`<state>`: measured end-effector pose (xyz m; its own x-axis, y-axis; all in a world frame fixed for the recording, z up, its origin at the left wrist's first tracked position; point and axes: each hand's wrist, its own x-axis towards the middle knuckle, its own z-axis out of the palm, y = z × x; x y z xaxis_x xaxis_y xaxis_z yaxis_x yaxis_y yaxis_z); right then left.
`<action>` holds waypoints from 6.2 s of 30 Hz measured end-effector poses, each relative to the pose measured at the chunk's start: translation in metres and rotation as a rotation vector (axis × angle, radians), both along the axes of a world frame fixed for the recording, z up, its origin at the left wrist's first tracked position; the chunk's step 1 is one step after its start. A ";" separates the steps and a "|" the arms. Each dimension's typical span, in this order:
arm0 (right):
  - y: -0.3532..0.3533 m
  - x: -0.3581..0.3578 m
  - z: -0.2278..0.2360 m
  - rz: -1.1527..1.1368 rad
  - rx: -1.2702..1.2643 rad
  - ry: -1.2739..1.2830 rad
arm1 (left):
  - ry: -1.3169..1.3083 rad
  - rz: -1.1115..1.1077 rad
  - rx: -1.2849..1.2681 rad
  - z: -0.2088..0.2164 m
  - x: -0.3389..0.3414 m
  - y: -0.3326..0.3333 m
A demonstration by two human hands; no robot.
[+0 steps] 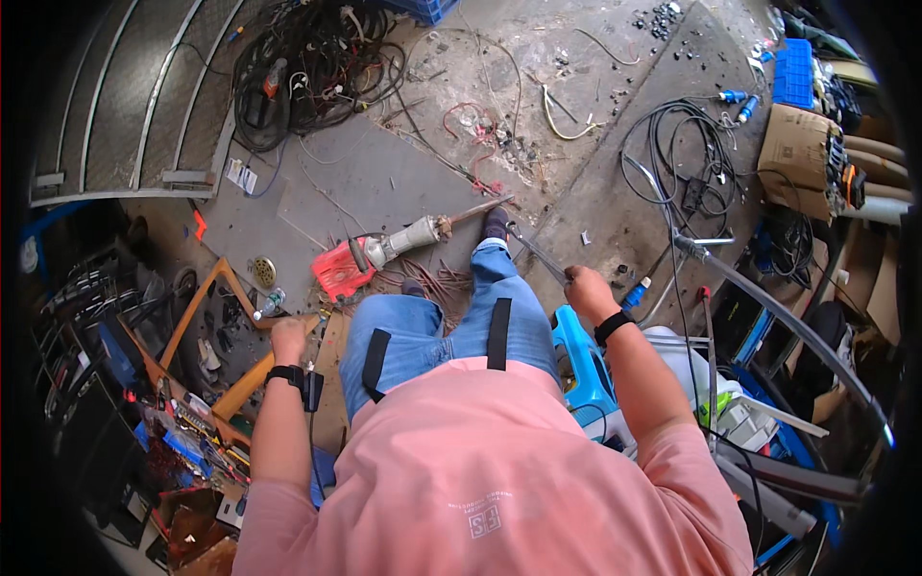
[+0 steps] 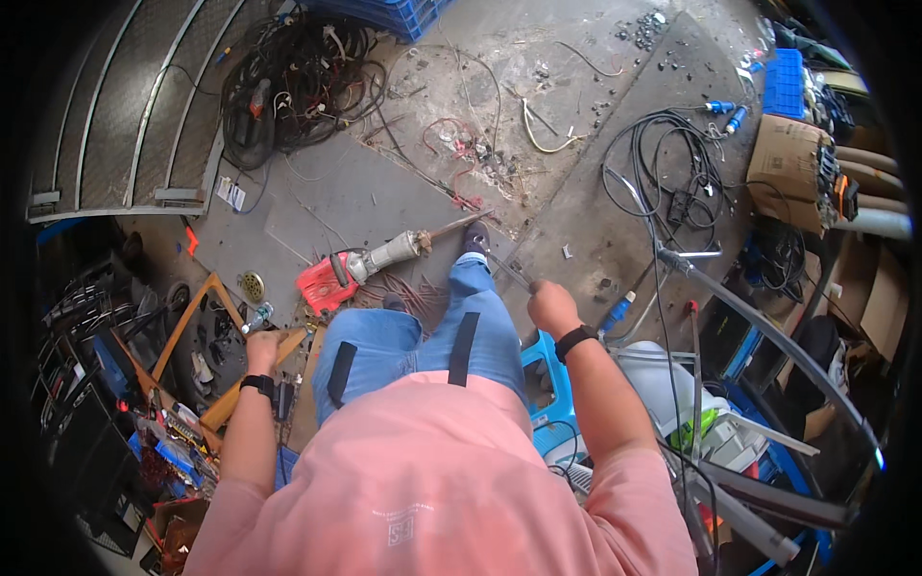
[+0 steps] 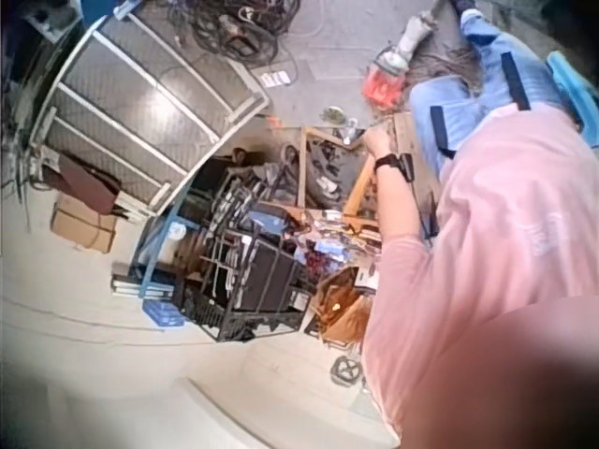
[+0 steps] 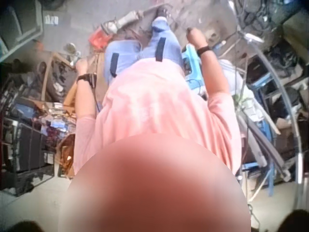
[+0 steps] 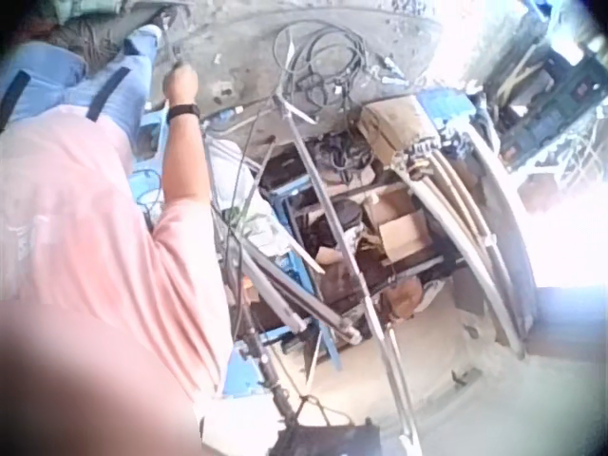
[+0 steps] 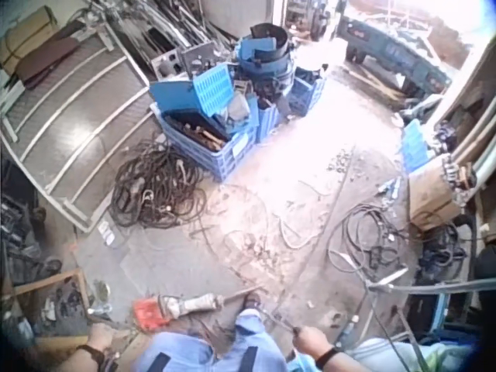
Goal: Using various tools like screwdrivers and wrenches to disassemble a mechanical part of a machine.
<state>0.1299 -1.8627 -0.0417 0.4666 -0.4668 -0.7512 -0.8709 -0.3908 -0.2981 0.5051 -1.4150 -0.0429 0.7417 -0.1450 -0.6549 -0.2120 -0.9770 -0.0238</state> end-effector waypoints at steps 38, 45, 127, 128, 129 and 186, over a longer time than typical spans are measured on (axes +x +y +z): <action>-0.006 0.169 -0.140 0.566 0.373 0.247 | 0.699 0.740 -0.487 -0.148 -0.149 -0.236; -0.022 0.136 -0.129 0.482 0.405 0.130 | 0.641 0.745 -0.407 -0.126 -0.165 -0.234; 0.072 0.387 -0.278 0.313 0.784 0.754 | 1.544 1.927 -0.487 -0.420 -0.125 -0.213; 0.068 0.370 -0.288 0.314 0.785 0.751 | 1.601 1.884 -0.508 -0.424 -0.128 -0.206; 0.060 0.341 -0.304 0.566 0.919 0.443 | 1.663 1.835 -0.533 -0.427 -0.129 -0.204; 0.102 0.291 -0.264 0.981 0.507 0.436 | 1.415 1.712 -0.234 -0.410 -0.137 -0.212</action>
